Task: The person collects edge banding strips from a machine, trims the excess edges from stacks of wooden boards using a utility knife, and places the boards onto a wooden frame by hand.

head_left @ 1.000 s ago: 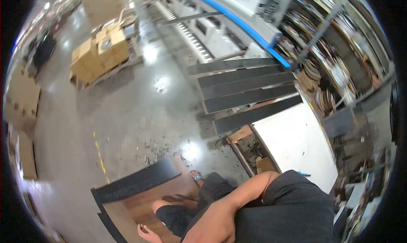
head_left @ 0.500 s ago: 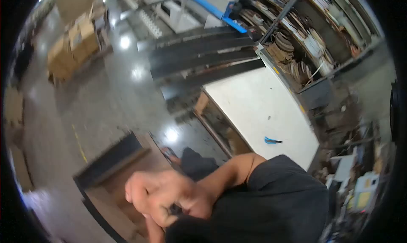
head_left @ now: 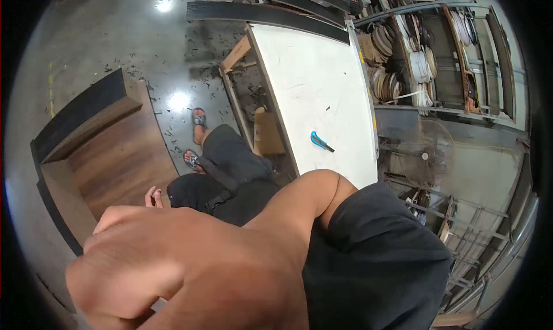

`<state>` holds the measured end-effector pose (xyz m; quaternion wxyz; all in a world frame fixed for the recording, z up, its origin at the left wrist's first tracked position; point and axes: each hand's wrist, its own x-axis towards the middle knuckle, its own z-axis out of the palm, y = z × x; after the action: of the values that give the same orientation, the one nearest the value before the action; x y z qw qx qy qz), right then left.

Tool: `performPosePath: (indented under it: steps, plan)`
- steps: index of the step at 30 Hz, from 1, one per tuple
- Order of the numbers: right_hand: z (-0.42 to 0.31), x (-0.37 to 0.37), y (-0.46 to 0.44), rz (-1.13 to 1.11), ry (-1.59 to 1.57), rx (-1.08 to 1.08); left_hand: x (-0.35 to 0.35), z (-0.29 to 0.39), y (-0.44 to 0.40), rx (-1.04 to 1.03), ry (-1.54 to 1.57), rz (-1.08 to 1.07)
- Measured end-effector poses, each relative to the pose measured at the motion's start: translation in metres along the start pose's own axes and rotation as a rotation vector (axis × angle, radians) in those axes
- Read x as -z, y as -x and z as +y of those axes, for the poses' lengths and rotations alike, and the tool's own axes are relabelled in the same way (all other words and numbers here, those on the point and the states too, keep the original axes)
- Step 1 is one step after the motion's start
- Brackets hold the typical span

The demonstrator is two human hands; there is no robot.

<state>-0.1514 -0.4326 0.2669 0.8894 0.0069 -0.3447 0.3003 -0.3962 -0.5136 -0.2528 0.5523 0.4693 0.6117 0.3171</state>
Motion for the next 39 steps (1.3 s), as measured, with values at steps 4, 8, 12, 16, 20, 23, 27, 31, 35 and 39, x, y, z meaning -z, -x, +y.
performPosePath:
  steps: [4, 8, 12, 16, 20, 23, 27, 31, 35, 39]
  plan:
    - [-0.078, 0.006, -0.022, -0.171, 0.029, -0.404, 0.005, 0.015, 0.003, -0.027, -0.026, 0.010]
    - [-0.104, 0.024, -0.053, -0.218, -0.019, -0.319, -0.002, 0.046, -0.009, -0.066, -0.076, -0.026]
    - [-0.107, 0.046, -0.073, -0.024, 0.050, 0.029, -0.051, 0.105, -0.032, -0.102, -0.128, -0.115]
    - [-0.162, 0.074, -0.114, 0.089, 0.242, 0.077, -0.129, 0.201, -0.048, -0.114, -0.262, -0.274]
    - [-0.206, 0.116, -0.142, -0.072, 0.420, 0.058, -0.194, 0.246, -0.088, -0.210, -0.355, -0.443]
    - [-0.231, 0.141, -0.144, -0.065, 0.382, -0.028, -0.245, 0.288, -0.098, -0.252, -0.357, -0.516]
    - [-0.276, 0.184, -0.157, -0.242, 0.572, -0.098, -0.305, 0.319, -0.112, -0.317, -0.413, -0.594]
    - [-0.308, 0.196, -0.163, -0.304, 0.558, -0.333, -0.360, 0.370, -0.131, -0.632, -0.667, -0.702]
    - [-0.312, 0.232, -0.157, -0.244, 0.611, -0.517, -0.431, 0.422, -0.207, -1.027, -0.873, -0.700]
    - [-0.298, 0.288, -0.143, 0.143, 1.189, -0.744, -0.518, 0.464, -0.310, -1.254, -0.962, -0.602]
